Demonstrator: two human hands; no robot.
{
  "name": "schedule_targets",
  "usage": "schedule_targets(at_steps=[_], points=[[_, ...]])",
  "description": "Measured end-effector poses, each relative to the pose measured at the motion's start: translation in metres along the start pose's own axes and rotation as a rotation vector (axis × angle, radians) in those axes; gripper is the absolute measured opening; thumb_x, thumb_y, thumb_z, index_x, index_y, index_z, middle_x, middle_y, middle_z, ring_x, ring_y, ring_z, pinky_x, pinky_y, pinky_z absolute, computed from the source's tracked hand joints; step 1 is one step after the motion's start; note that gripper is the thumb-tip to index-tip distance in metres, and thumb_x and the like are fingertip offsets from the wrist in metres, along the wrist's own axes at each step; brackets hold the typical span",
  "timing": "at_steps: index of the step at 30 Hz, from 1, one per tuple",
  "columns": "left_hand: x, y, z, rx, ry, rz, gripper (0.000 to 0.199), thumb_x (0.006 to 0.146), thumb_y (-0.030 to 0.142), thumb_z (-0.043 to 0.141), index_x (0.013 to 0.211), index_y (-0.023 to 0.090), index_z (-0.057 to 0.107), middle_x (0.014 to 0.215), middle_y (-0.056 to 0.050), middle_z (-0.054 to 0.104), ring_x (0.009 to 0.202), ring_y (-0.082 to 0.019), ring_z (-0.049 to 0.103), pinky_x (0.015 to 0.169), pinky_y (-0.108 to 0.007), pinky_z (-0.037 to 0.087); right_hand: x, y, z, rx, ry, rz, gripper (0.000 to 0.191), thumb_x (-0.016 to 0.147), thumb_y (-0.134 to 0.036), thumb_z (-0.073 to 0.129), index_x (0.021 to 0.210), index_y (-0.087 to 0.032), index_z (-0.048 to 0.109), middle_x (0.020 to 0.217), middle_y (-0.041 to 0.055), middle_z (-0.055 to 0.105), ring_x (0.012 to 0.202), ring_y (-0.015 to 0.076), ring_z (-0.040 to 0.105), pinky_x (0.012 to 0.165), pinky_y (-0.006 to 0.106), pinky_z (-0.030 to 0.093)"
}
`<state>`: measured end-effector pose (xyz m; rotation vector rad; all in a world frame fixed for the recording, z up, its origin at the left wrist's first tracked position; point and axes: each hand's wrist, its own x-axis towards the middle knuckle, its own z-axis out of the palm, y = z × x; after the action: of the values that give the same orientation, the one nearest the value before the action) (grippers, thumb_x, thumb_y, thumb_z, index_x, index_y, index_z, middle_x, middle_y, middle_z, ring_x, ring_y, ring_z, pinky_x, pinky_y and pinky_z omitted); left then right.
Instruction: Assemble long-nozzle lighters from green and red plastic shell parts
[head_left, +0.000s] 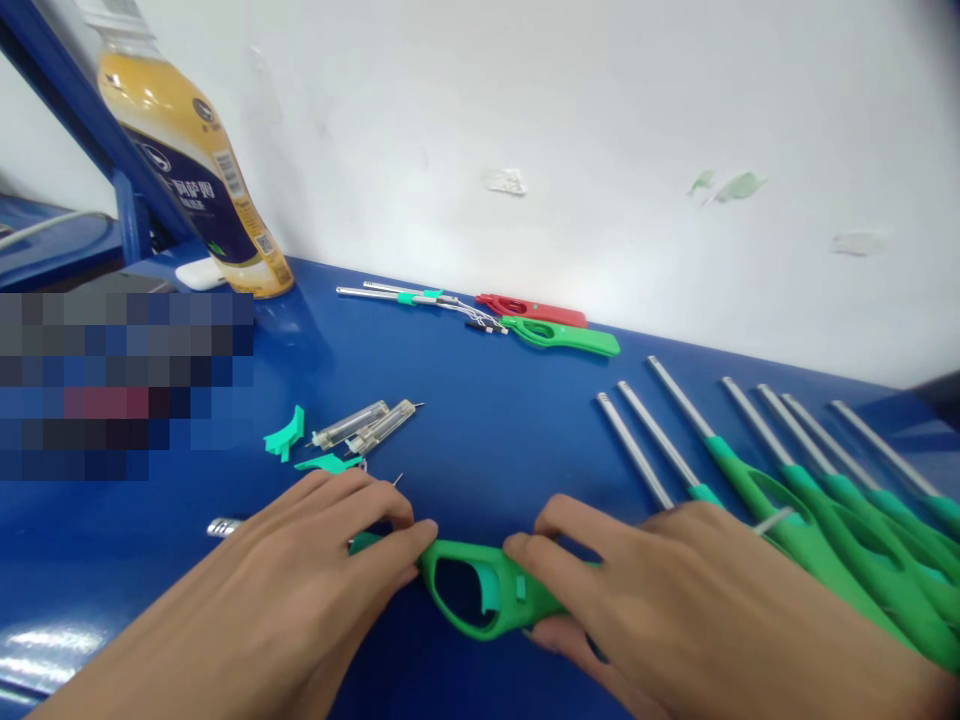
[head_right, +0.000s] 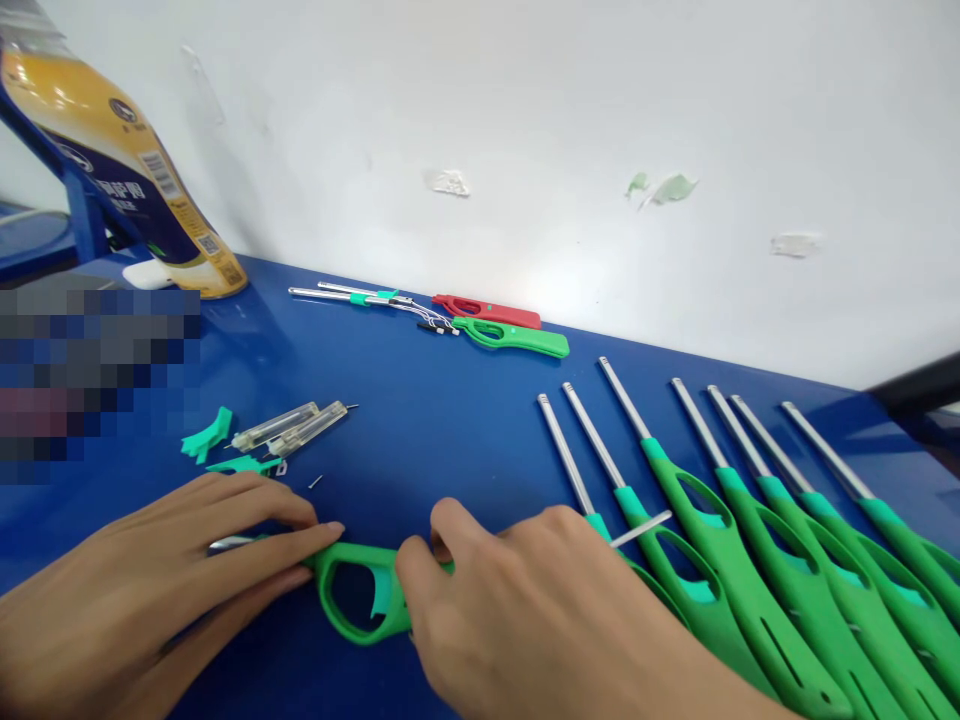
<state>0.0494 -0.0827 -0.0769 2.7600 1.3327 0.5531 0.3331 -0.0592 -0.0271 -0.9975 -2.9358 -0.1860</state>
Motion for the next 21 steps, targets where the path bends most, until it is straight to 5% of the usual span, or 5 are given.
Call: schedule_targets(at_steps=[7,15,21], points=[[0.001,0.002,0.003,-0.015,-0.002,-0.031,0.048,0.101,0.006,0.041,0.118,0.036,0.075,0.109,0.001,0.075,0.099,-0.021,0.074,0.092,-0.037,0.060,0.001,0.000,-0.001,0.049,-0.046,0.001,0.025,0.088,-0.023,0.082,0.103,-0.026,0.062,0.093,-0.0046,0.073,0.055,0.0179,0.070,0.042,0.037,0.025],[0.022,0.008,0.005,-0.030,0.111,-0.079,0.025,0.102,0.034,0.064,0.124,0.033,0.078,0.105,-0.005,0.076,0.103,-0.024,0.073,0.096,-0.036,0.063,0.001,-0.003,0.007,0.027,0.023,0.013,0.016,0.096,-0.022,0.069,0.110,-0.026,0.064,0.093,-0.0056,0.072,0.041,0.0119,0.060,0.038,0.035,0.029],[0.008,0.005,0.013,-0.015,0.079,-0.069,0.031,0.105,0.023,0.056,0.127,0.031,0.077,0.106,-0.005,0.076,0.102,-0.022,0.072,0.097,-0.036,0.061,-0.001,-0.005,0.010,0.025,0.031,0.051,0.022,0.094,-0.016,0.063,0.112,-0.027,0.064,0.092,-0.0033,0.075,0.036,0.0121,0.059,0.037,0.032,0.025]])
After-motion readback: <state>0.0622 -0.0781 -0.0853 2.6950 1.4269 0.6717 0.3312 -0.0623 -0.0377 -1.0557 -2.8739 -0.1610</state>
